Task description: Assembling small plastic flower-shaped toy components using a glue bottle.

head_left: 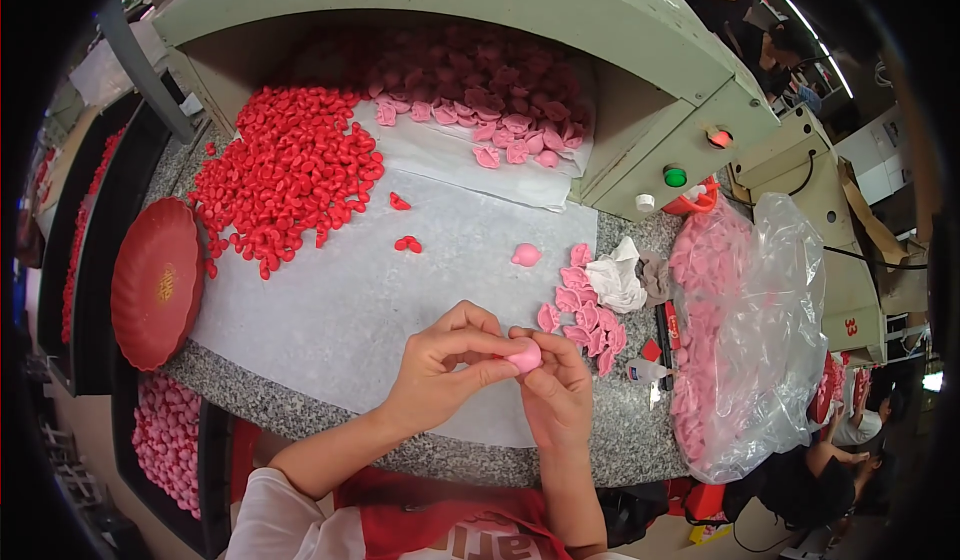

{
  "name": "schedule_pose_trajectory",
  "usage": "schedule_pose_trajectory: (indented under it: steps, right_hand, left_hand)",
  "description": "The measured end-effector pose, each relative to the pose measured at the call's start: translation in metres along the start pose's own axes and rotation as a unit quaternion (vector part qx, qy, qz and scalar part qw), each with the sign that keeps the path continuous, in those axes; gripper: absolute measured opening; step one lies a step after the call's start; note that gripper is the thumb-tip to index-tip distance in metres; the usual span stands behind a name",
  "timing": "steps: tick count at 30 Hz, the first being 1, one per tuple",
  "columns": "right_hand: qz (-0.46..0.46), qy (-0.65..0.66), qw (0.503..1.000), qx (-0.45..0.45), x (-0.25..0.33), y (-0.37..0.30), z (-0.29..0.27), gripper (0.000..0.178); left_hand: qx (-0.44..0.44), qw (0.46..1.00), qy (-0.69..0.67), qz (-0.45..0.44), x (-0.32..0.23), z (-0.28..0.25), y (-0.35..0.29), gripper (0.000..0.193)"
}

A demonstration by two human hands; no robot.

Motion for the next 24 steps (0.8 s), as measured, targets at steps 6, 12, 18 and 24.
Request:
schedule_pose_trajectory:
  steps: [6,12,18,24]
  right_hand:
    - [-0.061,-0.03,0.997,0.034,-0.002,0.003,0.002,0.026]
    - [-0.039,-0.021,0.998,-0.037,-0.004,-0.006,-0.013,0.019]
    - [0.02,-0.111,0.993,-0.029,-0.014,-0.003,0.015,0.017]
    - [-0.025,-0.205,0.978,0.011,-0.021,-0.005,0.019,0.03]
  left_hand:
    - [0.006,0.999,0.017,0.033,-0.001,-0.006,-0.002,0.02]
    - [-0.012,0.995,0.066,0.08,-0.007,-0.006,-0.004,0.013]
    - [-0.014,0.998,-0.036,-0.051,-0.013,-0.019,-0.018,0.011]
    - [-0.039,0.996,-0.068,-0.04,-0.007,-0.024,-0.031,0.011]
Point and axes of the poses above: each hand's wrist, its own y-axis towards the middle knuckle, its own z-axis out of the palm, x = y × z, the point moved 5 cm from there along y, towards the middle knuckle, and after that the axes turned 3 degrees about -y, right-handed, at the moved point
